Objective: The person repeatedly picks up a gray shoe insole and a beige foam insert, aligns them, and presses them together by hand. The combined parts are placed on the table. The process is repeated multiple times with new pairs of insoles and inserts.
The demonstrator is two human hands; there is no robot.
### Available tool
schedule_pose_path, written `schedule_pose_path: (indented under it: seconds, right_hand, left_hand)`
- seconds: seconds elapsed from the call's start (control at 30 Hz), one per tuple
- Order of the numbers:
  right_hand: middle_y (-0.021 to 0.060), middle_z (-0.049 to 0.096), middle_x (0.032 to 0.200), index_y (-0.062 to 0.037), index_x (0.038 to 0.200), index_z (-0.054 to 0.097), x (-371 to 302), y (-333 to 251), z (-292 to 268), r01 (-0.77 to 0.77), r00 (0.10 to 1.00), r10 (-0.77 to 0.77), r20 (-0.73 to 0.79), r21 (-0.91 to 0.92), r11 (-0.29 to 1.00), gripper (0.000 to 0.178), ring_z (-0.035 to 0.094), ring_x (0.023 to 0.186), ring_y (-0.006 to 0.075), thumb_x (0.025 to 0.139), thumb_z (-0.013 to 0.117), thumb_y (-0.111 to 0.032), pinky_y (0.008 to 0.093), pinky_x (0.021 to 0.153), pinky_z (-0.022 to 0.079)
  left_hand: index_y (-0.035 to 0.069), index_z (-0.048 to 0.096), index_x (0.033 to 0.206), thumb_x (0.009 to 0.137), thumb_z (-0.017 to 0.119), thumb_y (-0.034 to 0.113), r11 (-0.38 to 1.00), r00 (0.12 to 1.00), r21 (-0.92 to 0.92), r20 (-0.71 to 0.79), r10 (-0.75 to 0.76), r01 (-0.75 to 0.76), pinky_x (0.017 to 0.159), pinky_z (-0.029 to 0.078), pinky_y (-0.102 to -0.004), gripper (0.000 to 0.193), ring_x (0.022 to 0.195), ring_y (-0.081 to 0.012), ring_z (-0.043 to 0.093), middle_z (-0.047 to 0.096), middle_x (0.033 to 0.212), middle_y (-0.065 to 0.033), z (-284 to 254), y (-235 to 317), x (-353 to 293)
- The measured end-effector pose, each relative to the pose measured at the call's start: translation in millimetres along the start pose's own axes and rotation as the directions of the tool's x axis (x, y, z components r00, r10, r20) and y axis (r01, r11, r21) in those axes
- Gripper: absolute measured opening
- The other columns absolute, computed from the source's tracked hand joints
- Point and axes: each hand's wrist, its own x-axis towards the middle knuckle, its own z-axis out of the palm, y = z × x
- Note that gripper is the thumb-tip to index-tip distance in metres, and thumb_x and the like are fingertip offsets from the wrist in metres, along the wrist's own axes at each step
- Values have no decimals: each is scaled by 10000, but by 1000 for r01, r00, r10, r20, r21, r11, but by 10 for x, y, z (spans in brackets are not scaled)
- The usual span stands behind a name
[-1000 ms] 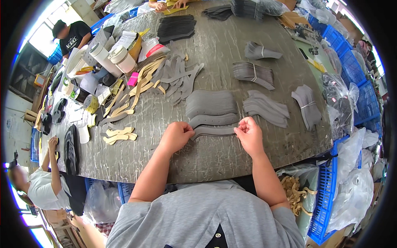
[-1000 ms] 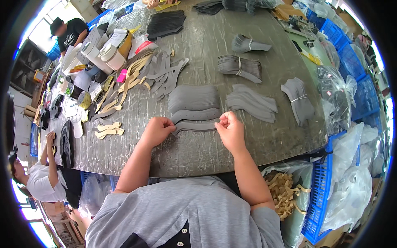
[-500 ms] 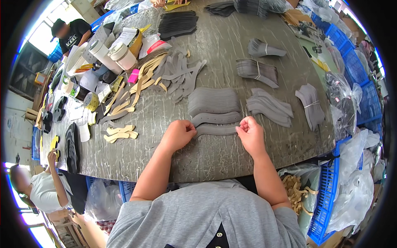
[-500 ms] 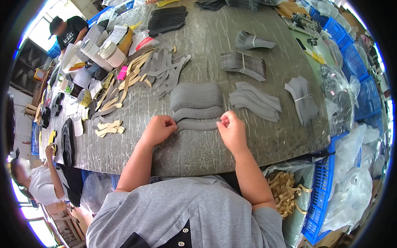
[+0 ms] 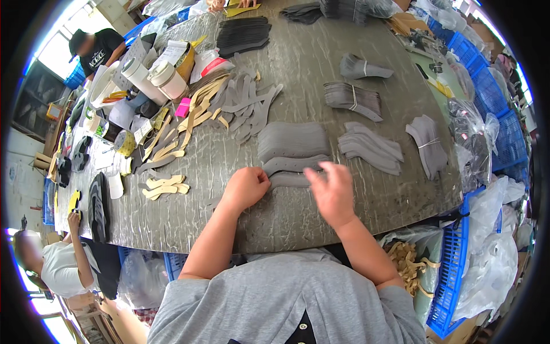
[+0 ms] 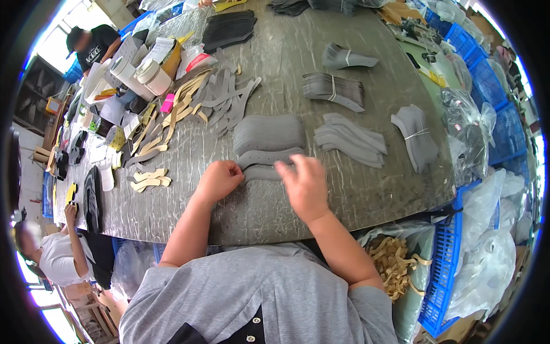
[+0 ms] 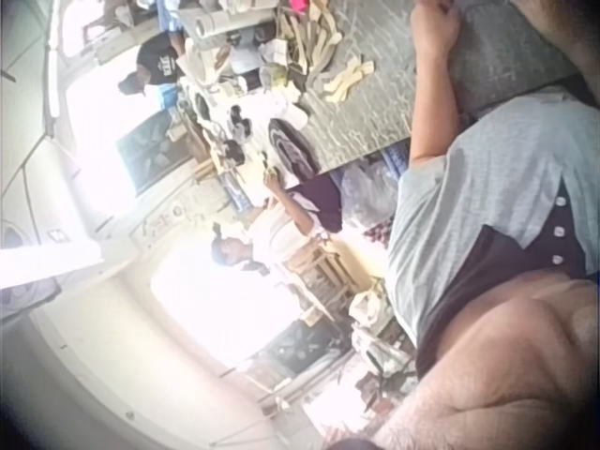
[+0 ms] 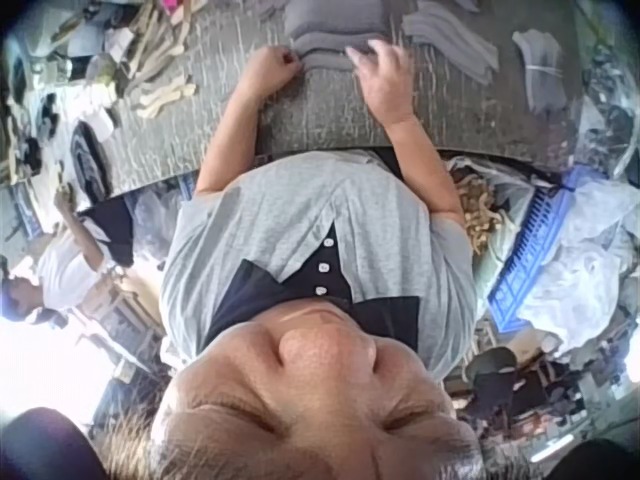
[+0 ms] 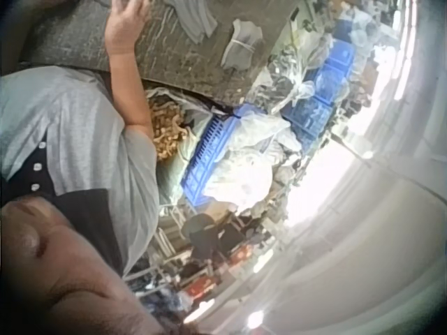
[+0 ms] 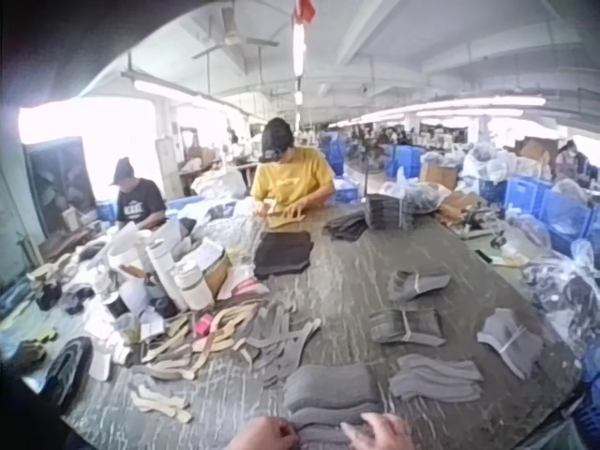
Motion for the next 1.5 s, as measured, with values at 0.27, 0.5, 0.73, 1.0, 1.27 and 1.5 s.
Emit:
schedule_pose_path:
  seconds: [0.27,0.5,0.73,1.0,1.27,1.5]
  right_hand:
    - [97,467,1417,-114,1195,645,-88,-170,-97,-9,985,3,173,35,999,413,363,1332,371,804,711,-229,502,1043,298]
    - [25,631,919,-122,1018,636,-71,78,-485,-202,976,200,85,16,979,204,596,909,221,826,688,-168,442,923,331]
    - [36,571,985,-121,1090,644,-183,1017,-774,-218,975,222,-11,-245,945,381,597,888,218,741,772,-206,422,840,339]
    - [30,552,971,-110,1124,680,-407,983,-850,-195,967,222,129,-194,962,453,572,866,210,713,789,-265,385,784,380]
    - [57,535,1030,-160,1162,671,-445,998,-859,-135,978,162,131,-194,972,470,522,914,251,725,768,-302,386,789,461]
    - [30,548,1093,-108,1167,657,-468,1021,-823,-92,982,121,145,-192,977,479,494,928,242,739,756,-297,371,776,454]
  left_hand:
    - [10,663,845,796,689,113,971,958,0,-162,238,-241,648,500,-351,117,698,-264,652,651,745,-129,43,50,-133]
    - [27,635,937,840,671,113,918,910,-23,-146,388,-395,701,511,-422,135,789,-352,648,654,905,-153,145,688,-92]
    - [63,655,949,828,689,194,855,870,217,-48,490,-470,768,508,-457,181,894,-367,640,630,944,-143,618,1377,597]
    - [61,678,877,754,743,213,854,902,290,120,415,-431,751,504,-437,205,889,-340,643,644,937,-141,866,1374,816]
    - [36,682,844,759,723,190,913,937,277,267,226,-299,707,504,-437,181,804,-338,658,672,848,-170,824,1490,970]
    - [-5,650,873,811,636,172,676,849,531,187,495,-511,716,508,-448,188,804,-357,663,670,874,-220,1046,1423,828]
